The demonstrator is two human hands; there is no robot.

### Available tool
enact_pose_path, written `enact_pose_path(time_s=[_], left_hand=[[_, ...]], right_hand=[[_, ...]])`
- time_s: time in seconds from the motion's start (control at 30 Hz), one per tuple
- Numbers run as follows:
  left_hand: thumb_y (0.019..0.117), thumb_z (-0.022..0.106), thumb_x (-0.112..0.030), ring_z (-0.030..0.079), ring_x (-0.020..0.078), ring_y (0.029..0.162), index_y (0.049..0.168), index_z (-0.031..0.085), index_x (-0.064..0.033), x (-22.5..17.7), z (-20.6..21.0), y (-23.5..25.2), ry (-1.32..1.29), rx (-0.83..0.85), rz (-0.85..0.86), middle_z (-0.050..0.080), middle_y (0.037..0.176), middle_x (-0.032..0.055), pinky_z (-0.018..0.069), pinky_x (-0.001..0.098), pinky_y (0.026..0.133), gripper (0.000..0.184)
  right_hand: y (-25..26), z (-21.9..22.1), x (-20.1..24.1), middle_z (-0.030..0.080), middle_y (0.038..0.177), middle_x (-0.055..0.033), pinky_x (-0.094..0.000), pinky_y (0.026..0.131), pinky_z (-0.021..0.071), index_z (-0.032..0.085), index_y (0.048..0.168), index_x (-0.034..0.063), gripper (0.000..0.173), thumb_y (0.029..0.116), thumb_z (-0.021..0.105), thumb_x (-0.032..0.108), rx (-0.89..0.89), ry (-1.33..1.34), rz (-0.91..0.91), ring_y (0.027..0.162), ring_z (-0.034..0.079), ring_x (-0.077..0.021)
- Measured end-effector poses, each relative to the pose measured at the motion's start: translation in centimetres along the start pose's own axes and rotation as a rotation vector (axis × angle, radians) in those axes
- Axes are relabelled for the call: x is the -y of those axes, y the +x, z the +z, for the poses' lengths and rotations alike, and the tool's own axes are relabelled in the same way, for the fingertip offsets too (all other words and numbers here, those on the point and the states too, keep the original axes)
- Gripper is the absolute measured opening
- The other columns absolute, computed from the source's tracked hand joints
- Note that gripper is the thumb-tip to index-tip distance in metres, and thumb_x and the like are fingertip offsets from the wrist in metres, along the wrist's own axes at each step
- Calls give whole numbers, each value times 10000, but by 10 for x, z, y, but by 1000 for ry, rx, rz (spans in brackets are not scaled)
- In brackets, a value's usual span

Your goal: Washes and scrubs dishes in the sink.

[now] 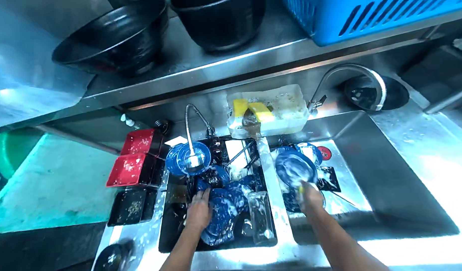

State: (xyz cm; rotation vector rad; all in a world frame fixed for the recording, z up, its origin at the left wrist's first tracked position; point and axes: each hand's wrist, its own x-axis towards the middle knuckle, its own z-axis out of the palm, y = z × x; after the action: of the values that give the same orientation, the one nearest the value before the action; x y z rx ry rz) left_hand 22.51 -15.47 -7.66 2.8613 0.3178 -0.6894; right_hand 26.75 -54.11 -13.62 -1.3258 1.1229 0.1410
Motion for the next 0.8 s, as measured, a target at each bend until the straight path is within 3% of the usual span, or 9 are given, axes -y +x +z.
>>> enact_pose_path(time_s=[0.1, 0.17, 0.23, 0.27, 0.33, 0.43, 0.53, 0.67, 0.8], left_hand=[[942, 654, -400, 599, 297, 1278, 1428, 569, -169, 7, -5, 5, -71, 20, -76, 605, 1410, 107, 476, 536, 1077, 546], [998, 596, -398, 611, 281, 1259, 1357, 634, -112, 12, -14, 4, -147, -67, -15, 628, 1370, 117, 469, 512, 1093, 460], [1026, 575, -350, 663, 310, 1176, 1300, 672, -66, 18, -19, 6, -178, -266, 43, 677, 1282, 150, 507, 520, 1042, 407], [1028, 578, -320, 685, 325, 1134, 1282, 678, -44, 22, -20, 7, -203, -366, 49, 695, 1243, 168, 526, 529, 1012, 388], [1028, 578, -272, 699, 334, 1095, 1256, 678, -16, 24, -28, 9, -265, -544, 33, 702, 1210, 185, 544, 536, 981, 358], [1035, 581, -256, 722, 330, 1024, 1234, 669, 10, 11, -51, 13, -465, -737, -9, 727, 1118, 187, 566, 541, 926, 344], [1042, 585, -238, 701, 251, 957, 1255, 584, 32, -13, -65, 15, -914, -643, -109, 694, 1055, 178, 574, 459, 895, 343], [1056, 551, -225, 640, 206, 984, 1232, 577, 36, -40, -60, 12, -1410, -519, -175, 649, 1083, 160, 544, 398, 882, 316], [1021, 610, -157, 665, 220, 1061, 1277, 625, 27, -38, -46, -5, -1585, -387, -154, 673, 1189, 176, 566, 418, 909, 316]], right_hand=[[10, -20, -31, 560, 870, -91, -335, 543, 482, 546, 1210, 37, 281, 1052, 515, 268, 68, 78, 240, 635, 526, -164], [5, -26, -46, 575, 810, -99, -338, 484, 475, 557, 1183, 33, 304, 1069, 484, 306, 167, -58, 307, 567, 529, -174], [-9, -19, -49, 631, 930, -129, -398, 611, 539, 583, 1239, 33, 410, 1072, 494, 396, 194, -234, 216, 717, 611, -212], [-17, -13, -45, 665, 1102, -197, -491, 790, 558, 592, 1314, 4, 495, 1077, 487, 426, 167, -338, 117, 921, 656, -287], [-43, 10, -25, 646, 1258, -281, -590, 1002, 495, 590, 1346, -44, 546, 1105, 393, 405, 89, -529, -146, 1159, 637, -396], [-106, 56, 18, 676, 1192, -260, -559, 1009, 509, 610, 1319, -38, 453, 1099, 389, 290, 121, -598, -484, 1121, 660, -377], [-157, 117, 31, 700, 1146, -167, -480, 929, 572, 601, 1364, 20, 448, 1043, 528, 325, 331, -572, -654, 1017, 696, -268], [-211, 176, -2, 605, 1442, -125, -489, 1156, 435, 613, 1425, 103, 490, 1009, 548, 353, 494, -838, -1011, 1360, 549, -285], [-198, 188, -22, 560, 1507, -98, -614, 1105, 410, 634, 1427, 209, 450, 1003, 525, 315, 320, -1018, -1040, 1391, 504, -365]])
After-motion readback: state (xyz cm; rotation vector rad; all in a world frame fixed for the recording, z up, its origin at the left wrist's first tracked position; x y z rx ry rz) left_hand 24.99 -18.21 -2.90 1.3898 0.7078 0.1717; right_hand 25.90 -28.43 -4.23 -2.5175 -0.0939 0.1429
